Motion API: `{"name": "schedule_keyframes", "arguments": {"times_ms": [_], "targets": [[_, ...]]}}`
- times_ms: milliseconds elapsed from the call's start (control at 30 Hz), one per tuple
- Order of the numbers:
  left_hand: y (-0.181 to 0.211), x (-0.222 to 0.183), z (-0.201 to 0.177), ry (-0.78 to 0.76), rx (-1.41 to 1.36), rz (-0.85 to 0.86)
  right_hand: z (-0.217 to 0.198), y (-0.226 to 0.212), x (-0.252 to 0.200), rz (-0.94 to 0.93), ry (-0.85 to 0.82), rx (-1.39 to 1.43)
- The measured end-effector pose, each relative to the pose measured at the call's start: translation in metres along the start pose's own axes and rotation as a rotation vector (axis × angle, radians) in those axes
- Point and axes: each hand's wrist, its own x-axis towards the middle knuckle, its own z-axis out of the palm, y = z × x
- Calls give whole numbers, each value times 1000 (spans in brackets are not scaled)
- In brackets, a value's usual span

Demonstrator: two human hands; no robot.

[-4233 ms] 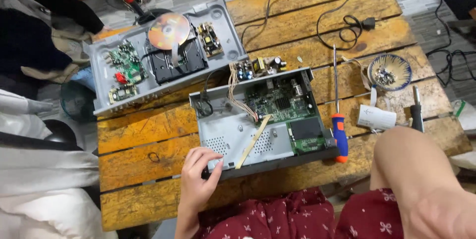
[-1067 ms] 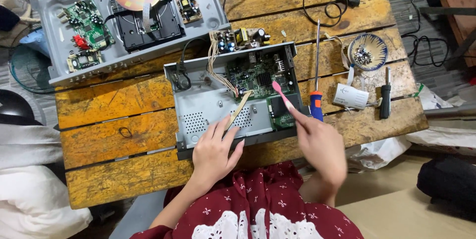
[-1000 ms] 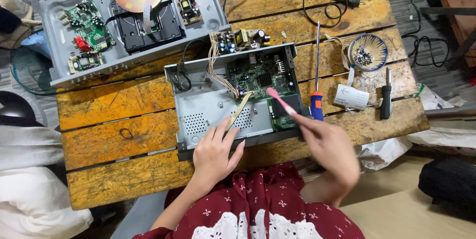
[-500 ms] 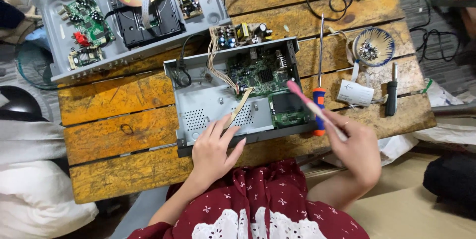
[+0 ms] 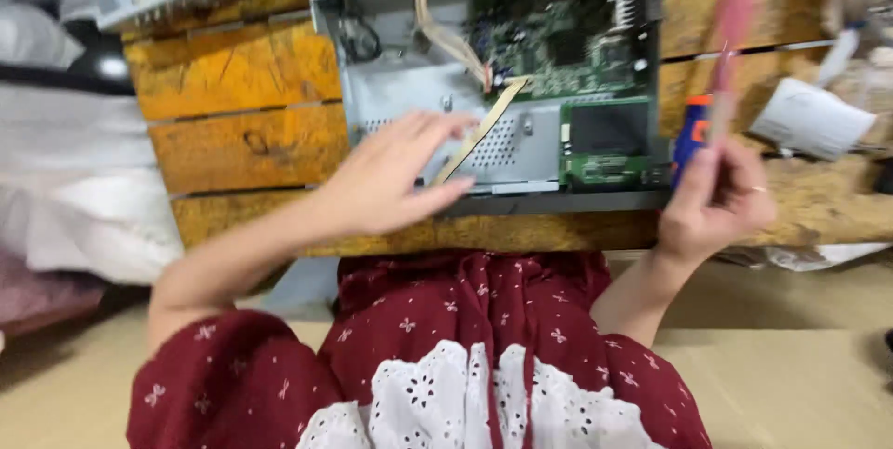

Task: Cleaning circuit boards with a toothbrush and connecting internal cables inside an electronic device.

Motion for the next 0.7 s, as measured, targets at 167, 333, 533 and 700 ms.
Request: {"name": "schedule_keyframes", "arguments": {"times_ms": [167,333,533,700], "targets": [[11,26,-3,282,455,104,-5,13,-2,2,2,27],[10,46,19,404,824,105,-11,22,-3,21,-23,44],[5,60,29,515,898,190,-12,29,-5,-16,-24,54],[-15,57,38,440,685,265,-16,38,-10,55,-6,64]]}}
